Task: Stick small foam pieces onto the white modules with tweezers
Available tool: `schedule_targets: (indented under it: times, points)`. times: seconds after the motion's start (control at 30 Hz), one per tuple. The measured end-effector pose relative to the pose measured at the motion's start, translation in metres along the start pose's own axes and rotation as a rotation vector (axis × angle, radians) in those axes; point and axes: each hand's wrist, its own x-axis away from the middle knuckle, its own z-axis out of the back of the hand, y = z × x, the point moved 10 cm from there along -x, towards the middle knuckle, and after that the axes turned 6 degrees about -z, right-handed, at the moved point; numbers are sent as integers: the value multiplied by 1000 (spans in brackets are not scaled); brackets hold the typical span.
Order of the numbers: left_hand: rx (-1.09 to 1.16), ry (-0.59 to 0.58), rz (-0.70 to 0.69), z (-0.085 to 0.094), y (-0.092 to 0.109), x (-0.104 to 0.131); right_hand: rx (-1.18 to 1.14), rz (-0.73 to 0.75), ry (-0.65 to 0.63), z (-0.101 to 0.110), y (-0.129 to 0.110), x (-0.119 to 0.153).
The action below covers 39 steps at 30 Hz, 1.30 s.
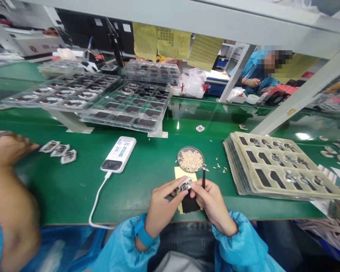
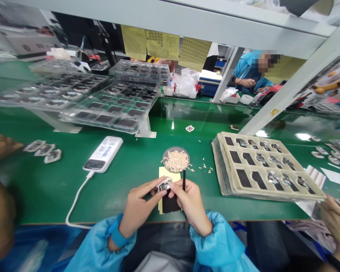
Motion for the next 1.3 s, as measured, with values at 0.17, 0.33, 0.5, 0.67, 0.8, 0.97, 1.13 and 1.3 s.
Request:
schedule_targets:
  times: [0.17, 0.33, 0.5, 0.67, 0.8, 0.97, 1.13, 1.3]
  points:
    - [50, -2, 85, -2, -10, 0, 61, 69, 63, 3, -5, 2]
    - [333, -86, 279, -17, -34, 7, 104, 255, 127, 4, -18, 7]
    - [520, -132, 326, -24, -36, 10, 115, 240, 63, 0, -16, 6]
    - [485, -131, 308, -24, -35, 12, 119, 249, 56, 2, -18, 8]
    - [509, -102, 302, -26, -31, 15, 132, 251, 99, 4, -19, 10]
    - [572, -48, 291, -28, -23, 15, 125, 251, 108, 3, -18, 12]
    - [528, -27, 301, -27, -27, 15, 190, 263, 118, 3, -16, 13]
    - [561, -49, 293, -25, -27, 15, 223, 305, 175, 6, -13, 16]
